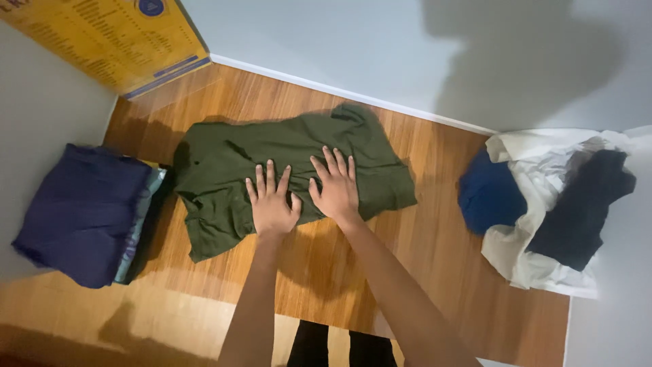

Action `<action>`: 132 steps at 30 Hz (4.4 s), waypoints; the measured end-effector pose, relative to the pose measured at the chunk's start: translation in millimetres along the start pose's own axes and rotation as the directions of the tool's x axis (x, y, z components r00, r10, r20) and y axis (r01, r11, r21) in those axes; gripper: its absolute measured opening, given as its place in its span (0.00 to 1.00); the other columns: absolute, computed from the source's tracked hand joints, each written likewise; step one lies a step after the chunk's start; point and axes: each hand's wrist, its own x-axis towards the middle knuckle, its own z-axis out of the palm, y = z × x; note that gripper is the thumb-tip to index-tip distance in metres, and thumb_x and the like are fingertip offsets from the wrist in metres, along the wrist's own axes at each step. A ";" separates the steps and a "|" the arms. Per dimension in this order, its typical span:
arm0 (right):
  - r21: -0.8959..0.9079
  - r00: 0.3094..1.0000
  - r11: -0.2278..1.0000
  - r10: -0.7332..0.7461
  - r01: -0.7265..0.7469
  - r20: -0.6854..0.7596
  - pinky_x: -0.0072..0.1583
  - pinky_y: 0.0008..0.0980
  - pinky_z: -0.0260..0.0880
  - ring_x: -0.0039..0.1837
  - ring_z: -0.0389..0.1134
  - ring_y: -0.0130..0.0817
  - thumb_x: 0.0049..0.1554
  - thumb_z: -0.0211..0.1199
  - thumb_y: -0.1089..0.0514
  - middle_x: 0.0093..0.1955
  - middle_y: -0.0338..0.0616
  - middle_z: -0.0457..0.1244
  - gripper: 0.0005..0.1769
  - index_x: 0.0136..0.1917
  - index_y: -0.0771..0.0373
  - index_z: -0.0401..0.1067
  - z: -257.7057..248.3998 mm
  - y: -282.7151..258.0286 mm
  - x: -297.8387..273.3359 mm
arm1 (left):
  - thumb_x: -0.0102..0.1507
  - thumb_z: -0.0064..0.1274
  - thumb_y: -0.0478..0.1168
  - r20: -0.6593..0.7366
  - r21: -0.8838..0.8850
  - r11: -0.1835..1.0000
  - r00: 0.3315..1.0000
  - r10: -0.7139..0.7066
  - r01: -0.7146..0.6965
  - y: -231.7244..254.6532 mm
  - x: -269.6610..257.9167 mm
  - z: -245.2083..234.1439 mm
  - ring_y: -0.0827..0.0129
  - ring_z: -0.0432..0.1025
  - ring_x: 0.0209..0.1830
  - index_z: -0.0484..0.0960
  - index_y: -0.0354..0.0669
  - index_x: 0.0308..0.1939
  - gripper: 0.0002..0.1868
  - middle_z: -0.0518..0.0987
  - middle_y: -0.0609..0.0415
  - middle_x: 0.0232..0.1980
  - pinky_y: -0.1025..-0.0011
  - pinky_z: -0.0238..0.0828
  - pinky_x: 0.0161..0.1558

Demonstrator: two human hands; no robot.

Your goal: Fold an olive green t-shirt neatly on a wooden surface.

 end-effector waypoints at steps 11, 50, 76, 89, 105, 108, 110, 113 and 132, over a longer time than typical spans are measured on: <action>0.000 0.999 0.999 0.044 -0.044 0.027 0.79 0.59 0.40 0.81 0.49 0.52 0.60 0.57 0.48 0.80 0.51 0.52 0.29 0.73 0.55 0.68 -3.6 -2.8 0.0 | 0.62 0.42 0.51 -0.003 -0.023 1.000 1.000 0.002 -0.002 1.4 0.3 -3.6 0.44 0.40 0.84 0.64 0.56 0.77 0.37 0.50 0.42 0.84 0.39 0.28 0.78; -0.031 0.946 0.998 0.058 -0.051 0.320 0.81 0.54 0.31 0.86 0.33 0.46 0.59 0.59 0.35 0.88 0.41 0.35 0.43 0.83 0.41 0.50 -12.6 23.8 4.7 | 0.62 0.43 0.51 -0.002 -0.063 0.988 0.990 0.138 -0.138 -18.3 13.5 -1.3 0.46 0.43 0.84 0.67 0.55 0.73 0.33 0.55 0.45 0.82 0.40 0.29 0.79; -0.047 0.993 0.995 0.089 -0.093 -0.079 0.80 0.54 0.51 0.73 0.58 0.49 0.60 0.61 0.44 0.64 0.48 0.60 0.22 0.63 0.55 0.72 -20.9 37.3 -19.5 | 0.67 0.36 0.55 0.045 0.019 0.975 0.975 0.219 -0.221 -24.8 15.6 11.7 0.55 0.44 0.83 0.61 0.62 0.77 0.32 0.52 0.50 0.83 0.49 0.30 0.80; -0.027 0.997 0.997 0.073 -0.073 -0.007 0.80 0.60 0.42 0.79 0.50 0.50 0.63 0.57 0.42 0.77 0.47 0.54 0.32 0.77 0.52 0.62 -37.0 60.4 -44.8 | 0.62 0.36 0.65 0.059 0.192 0.978 0.996 0.071 -0.081 -9.2 -6.0 -10.4 0.33 0.31 0.83 0.45 0.52 0.83 0.49 0.36 0.33 0.84 0.33 0.22 0.74; -0.230 0.966 0.938 0.257 -0.259 -0.040 0.76 0.60 0.43 0.80 0.46 0.55 0.60 0.54 0.36 0.81 0.51 0.49 0.38 0.78 0.52 0.61 -24.3 49.9 -56.8 | 0.61 0.36 0.69 0.123 0.217 0.973 0.986 -0.111 0.082 -6.0 -11.0 -13.4 0.30 0.31 0.81 0.46 0.58 0.82 0.48 0.39 0.41 0.84 0.26 0.21 0.70; -0.237 0.968 0.939 0.240 -0.251 -0.071 0.76 0.59 0.43 0.79 0.46 0.54 0.59 0.54 0.36 0.81 0.52 0.48 0.38 0.77 0.52 0.61 -16.7 53.7 -60.4 | 0.60 0.36 0.69 0.141 0.225 0.971 0.983 -0.120 0.086 -5.3 -13.7 -11.3 0.31 0.32 0.81 0.46 0.59 0.82 0.49 0.39 0.42 0.84 0.26 0.22 0.70; -0.219 0.966 0.941 0.245 -0.256 -0.078 0.76 0.59 0.42 0.79 0.46 0.54 0.59 0.55 0.36 0.81 0.52 0.48 0.38 0.77 0.53 0.61 -16.2 55.2 -61.6 | 0.60 0.37 0.69 0.140 0.225 0.971 0.984 -0.114 0.080 -3.8 -13.1 -11.5 0.31 0.32 0.81 0.46 0.60 0.82 0.49 0.39 0.42 0.85 0.26 0.22 0.71; -0.185 0.961 0.943 0.268 -0.277 -0.072 0.76 0.59 0.41 0.79 0.46 0.54 0.59 0.55 0.37 0.80 0.53 0.49 0.38 0.77 0.54 0.61 -18.0 53.2 -63.7 | 0.60 0.37 0.68 0.133 0.231 0.970 0.985 -0.109 0.076 -4.0 -14.7 -10.5 0.31 0.33 0.81 0.47 0.60 0.82 0.49 0.40 0.43 0.85 0.26 0.22 0.71; -0.142 0.900 0.896 0.392 -0.420 -0.190 0.71 0.62 0.50 0.71 0.55 0.57 0.62 0.57 0.43 0.69 0.57 0.58 0.35 0.76 0.61 0.63 -19.6 35.1 -70.1 | 0.58 0.45 0.65 0.277 0.218 0.976 0.960 -0.048 -0.014 6.1 7.8 -35.4 0.30 0.32 0.81 0.45 0.58 0.81 0.51 0.38 0.40 0.84 0.24 0.23 0.69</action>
